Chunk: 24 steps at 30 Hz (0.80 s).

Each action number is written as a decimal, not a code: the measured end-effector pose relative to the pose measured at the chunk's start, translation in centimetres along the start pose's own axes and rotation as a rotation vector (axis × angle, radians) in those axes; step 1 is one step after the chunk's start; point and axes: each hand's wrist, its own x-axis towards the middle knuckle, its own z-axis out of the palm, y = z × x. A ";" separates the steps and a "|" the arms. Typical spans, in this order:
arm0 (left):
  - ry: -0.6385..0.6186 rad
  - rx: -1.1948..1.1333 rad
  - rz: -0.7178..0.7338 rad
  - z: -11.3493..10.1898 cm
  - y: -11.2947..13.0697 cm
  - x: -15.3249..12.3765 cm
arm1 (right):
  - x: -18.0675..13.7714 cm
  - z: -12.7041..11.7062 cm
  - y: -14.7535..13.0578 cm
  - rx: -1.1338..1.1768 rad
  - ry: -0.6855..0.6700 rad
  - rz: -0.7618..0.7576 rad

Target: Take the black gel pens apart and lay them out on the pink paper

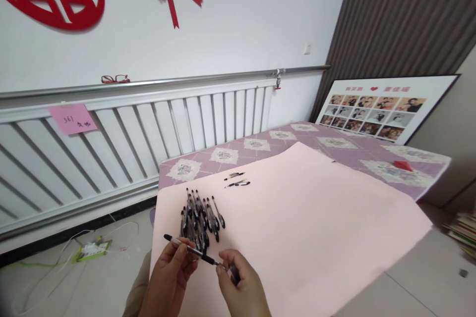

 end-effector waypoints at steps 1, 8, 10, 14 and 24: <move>-0.011 0.003 -0.002 -0.1 -0.1 0.1 | 0.1 -0.1 0.0 -0.026 -0.006 -0.017; -0.019 -0.023 -0.002 -0.1 -0.5 0.2 | 0.1 -0.7 0.1 -0.137 -0.009 -0.064; -0.014 -0.019 -0.032 0.1 -0.6 0.2 | 0.1 -0.8 0.1 -0.143 -0.019 -0.057; -0.014 -0.006 -0.093 0.2 -1.3 0.4 | 0.5 -1.3 0.6 -0.182 -0.030 -0.069; 0.044 0.021 -0.171 0.2 -3.9 1.5 | 0.6 -3.4 1.5 -0.535 -0.160 -0.280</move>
